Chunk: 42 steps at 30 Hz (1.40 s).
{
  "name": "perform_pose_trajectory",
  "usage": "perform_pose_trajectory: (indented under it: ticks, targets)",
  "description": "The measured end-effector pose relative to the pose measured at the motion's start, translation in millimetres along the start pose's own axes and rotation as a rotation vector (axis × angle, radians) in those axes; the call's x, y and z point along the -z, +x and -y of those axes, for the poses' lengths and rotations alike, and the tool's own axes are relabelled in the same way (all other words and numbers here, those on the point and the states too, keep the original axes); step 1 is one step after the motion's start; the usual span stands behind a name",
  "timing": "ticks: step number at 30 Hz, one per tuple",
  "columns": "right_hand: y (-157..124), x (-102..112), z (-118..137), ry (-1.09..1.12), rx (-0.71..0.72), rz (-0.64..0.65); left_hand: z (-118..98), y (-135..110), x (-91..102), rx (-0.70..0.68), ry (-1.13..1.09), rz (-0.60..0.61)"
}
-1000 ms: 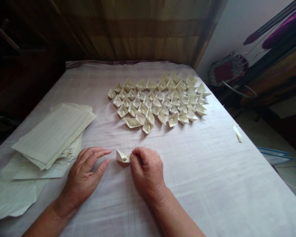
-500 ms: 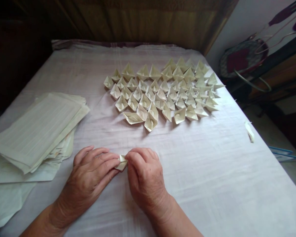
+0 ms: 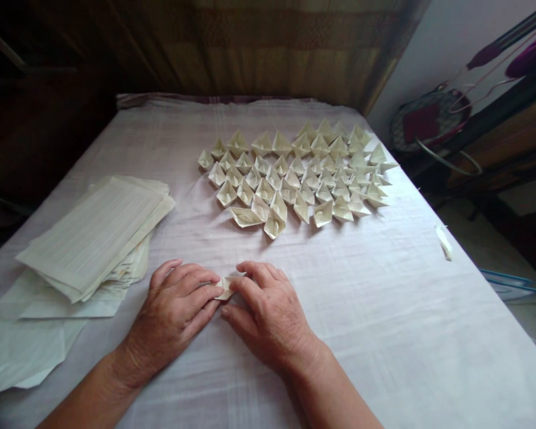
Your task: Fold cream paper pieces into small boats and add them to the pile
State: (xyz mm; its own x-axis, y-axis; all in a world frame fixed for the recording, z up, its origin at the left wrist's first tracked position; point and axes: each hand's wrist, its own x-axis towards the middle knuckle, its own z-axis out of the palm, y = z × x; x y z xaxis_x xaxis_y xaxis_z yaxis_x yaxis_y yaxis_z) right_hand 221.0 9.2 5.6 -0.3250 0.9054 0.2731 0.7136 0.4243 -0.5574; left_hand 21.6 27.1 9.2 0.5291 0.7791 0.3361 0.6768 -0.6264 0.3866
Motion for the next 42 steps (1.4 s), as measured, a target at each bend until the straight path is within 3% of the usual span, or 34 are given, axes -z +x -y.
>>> perform_pose_trajectory:
  ticks: [9,20,42]
  targets:
    - [5,-6,6,-0.017,-0.039,0.003,5,1,0.9,0.077,-0.086,-0.002]
    - [7,-16,8,0.045,-0.206,-0.098,5,2,-6.8,0.19,0.029,-0.009]
    - [7,-22,10,-0.017,-0.22,-0.143,4,2,-8.9,0.244,0.095,0.005]
